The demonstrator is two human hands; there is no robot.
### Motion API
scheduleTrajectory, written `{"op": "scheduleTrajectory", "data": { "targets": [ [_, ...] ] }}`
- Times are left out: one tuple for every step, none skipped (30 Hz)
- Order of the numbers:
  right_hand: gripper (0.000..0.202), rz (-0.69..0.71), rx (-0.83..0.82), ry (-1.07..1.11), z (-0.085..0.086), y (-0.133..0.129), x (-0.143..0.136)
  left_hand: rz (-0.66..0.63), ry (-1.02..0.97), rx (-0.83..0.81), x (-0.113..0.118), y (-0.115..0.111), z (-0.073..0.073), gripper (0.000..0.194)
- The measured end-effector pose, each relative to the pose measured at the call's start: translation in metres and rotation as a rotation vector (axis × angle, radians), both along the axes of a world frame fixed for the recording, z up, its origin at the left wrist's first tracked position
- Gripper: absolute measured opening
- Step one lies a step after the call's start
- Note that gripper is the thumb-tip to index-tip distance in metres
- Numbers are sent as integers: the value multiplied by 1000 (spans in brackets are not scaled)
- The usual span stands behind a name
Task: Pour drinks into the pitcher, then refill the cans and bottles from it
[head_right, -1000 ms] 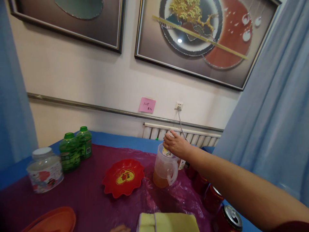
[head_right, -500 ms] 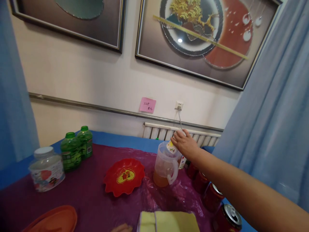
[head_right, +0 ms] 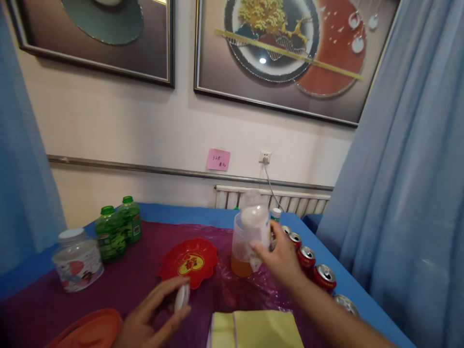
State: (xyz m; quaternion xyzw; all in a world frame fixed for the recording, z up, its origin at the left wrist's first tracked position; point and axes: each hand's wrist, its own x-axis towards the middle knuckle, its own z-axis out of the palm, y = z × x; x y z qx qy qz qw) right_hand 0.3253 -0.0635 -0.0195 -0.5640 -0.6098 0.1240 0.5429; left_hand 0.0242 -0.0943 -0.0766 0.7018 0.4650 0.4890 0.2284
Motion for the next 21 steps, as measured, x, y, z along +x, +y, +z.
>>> {"op": "scheduleTrajectory", "data": {
  "targets": [
    [58,78,15,100,-15,-7,-20,22,-17,14,2,6,16,39],
    [58,134,28,183,-30,-13,-40,9,-29,22,5,11,31,40],
    [58,182,24,256,-45,-17,-58,-21,-45,24,8,14,44,42],
    [59,241,12,305,-59,-19,-75,-46,-68,31,12,17,56,44],
    [60,272,14,336,-72,-20,-89,-63,-84,39,15,19,66,45],
    [60,272,18,342,-83,-20,-99,-69,-88,52,17,20,74,45],
    [61,251,28,325,-93,-19,-107,-71,-72,70,19,21,80,44],
    [61,215,43,292,-102,-18,-111,-74,-35,93,21,21,83,42],
    [62,173,60,247,-109,-16,-112,-80,17,121,21,22,84,39],
    [63,135,79,198,-116,-15,-112,-93,78,152,21,24,84,37],
    [65,108,101,150,-121,-13,-111,-107,138,182,21,26,82,35],
    [67,90,124,106,-125,-12,-108,-118,192,209,20,27,78,34],
    [68,76,146,69,-128,-11,-106,-123,234,230,20,29,75,34],
    [68,63,167,38,-130,-11,-103,-118,263,244,19,31,71,34],
    [68,53,185,11,-131,-11,-101,-108,281,248,19,33,68,34],
    [68,45,201,-10,-131,-11,-99,-93,292,245,19,34,66,34],
    [68,38,216,-28,-131,-11,-98,-77,295,234,20,35,65,33],
    [69,33,229,-43,-130,-12,-97,-66,297,215,21,35,65,33],
    [70,30,240,-58,-130,-12,-97,-59,300,188,21,35,66,33],
    [70,25,250,-72,-129,-12,-97,-59,304,155,22,35,68,33],
    [70,20,256,-84,-129,-13,-96,-65,308,121,23,34,71,33]
  ]
}}
